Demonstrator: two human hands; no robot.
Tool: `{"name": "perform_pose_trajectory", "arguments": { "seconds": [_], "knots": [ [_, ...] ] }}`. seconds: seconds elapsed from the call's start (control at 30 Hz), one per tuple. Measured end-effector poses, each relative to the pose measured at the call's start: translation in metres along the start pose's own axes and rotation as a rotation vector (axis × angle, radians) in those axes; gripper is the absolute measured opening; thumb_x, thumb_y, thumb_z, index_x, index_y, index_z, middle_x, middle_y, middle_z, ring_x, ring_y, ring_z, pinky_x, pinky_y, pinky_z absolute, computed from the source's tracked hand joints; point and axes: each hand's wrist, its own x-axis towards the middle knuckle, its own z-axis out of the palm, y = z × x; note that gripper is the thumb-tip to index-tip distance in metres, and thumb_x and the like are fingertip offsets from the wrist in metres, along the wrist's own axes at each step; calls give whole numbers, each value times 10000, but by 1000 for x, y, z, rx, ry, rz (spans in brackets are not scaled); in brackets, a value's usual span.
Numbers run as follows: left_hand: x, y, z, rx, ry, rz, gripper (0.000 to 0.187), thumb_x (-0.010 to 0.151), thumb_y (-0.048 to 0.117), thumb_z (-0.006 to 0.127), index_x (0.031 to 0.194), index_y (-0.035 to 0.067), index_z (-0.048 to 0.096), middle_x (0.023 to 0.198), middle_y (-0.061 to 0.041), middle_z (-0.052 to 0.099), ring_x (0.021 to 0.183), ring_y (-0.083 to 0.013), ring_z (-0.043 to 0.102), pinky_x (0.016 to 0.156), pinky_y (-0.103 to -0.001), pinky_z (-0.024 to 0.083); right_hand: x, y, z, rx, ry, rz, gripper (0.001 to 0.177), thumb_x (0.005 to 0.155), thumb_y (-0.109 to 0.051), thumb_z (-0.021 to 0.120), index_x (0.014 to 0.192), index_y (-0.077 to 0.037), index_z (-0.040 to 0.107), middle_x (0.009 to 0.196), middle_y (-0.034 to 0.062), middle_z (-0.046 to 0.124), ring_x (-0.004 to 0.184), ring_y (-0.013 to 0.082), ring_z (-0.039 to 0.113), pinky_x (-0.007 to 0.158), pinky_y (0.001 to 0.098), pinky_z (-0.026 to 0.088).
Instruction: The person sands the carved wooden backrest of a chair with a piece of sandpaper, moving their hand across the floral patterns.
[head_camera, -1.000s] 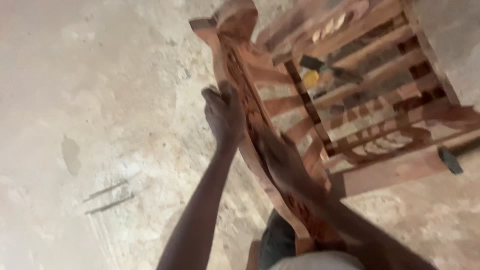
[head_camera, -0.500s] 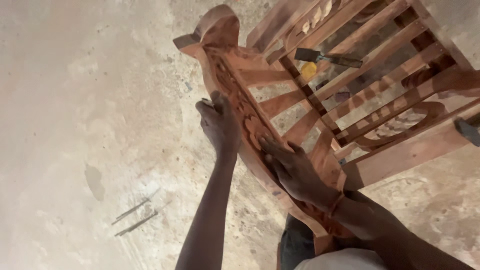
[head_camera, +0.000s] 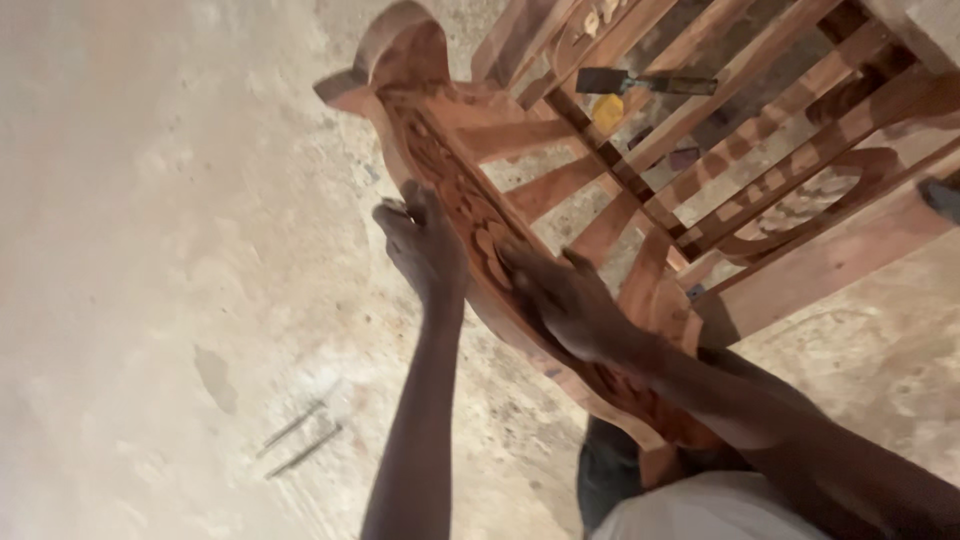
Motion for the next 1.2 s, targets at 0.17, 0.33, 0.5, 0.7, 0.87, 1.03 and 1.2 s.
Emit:
{"name": "perform_pose_trajectory", "arguments": {
  "seconds": [0.17,0.33,0.5,0.7,0.87,1.03,1.2],
  "knots": [
    [0,-4,0,-15,-14,11,372,995,345,609,987,26,418,840,-202,653,745,-336,654,698,-498,505,-8,-3,0,-127,18,-23,477,1069,-253,471,1537,-166,477,1505,47,587,1336,272,599,1157,596,273],
    [0,-1,-2,-21,-16,-10,397,1010,364,619,957,29,413,852,-193,624,750,-334,636,693,-496,521,-11,-10,0,-108,50,-148,510,1088,-243,429,1585,-137,384,1574,108,518,1415,338,522,1137,632,236],
    [-3,3,-5,8,-54,-77,388,1000,390,602,977,41,437,846,-175,618,758,-315,640,686,-511,500,14,2,2,-95,-72,138,468,1117,-301,363,1565,-208,460,1518,9,576,1369,254,577,1272,579,208],
    [2,1,-3,3,-26,8,413,999,390,624,974,21,439,849,-186,616,761,-325,625,701,-502,495,-7,4,0,12,-51,122,484,1085,-341,366,1514,-161,499,1588,58,481,1461,258,440,1207,592,137],
    [2,1,0,-6,-16,11,383,999,351,623,983,17,438,843,-191,599,759,-323,593,714,-491,485,10,20,6,1,-48,99,501,1095,-380,326,1525,-191,499,1595,22,479,1522,257,352,1217,577,136],
    [1,-4,0,-44,-26,17,386,1000,338,625,956,9,429,858,-167,611,773,-296,608,703,-466,497,1,24,0,-86,-76,119,525,1085,-435,297,1520,-222,499,1639,-1,421,1540,250,299,1228,581,111],
    [6,-3,1,-39,-13,35,362,1003,328,626,970,11,454,884,-164,615,779,-289,612,707,-469,508,-16,28,-1,-99,-137,86,529,1077,-393,313,1555,-203,439,1629,20,412,1515,255,322,1209,589,131]
  ]
}}
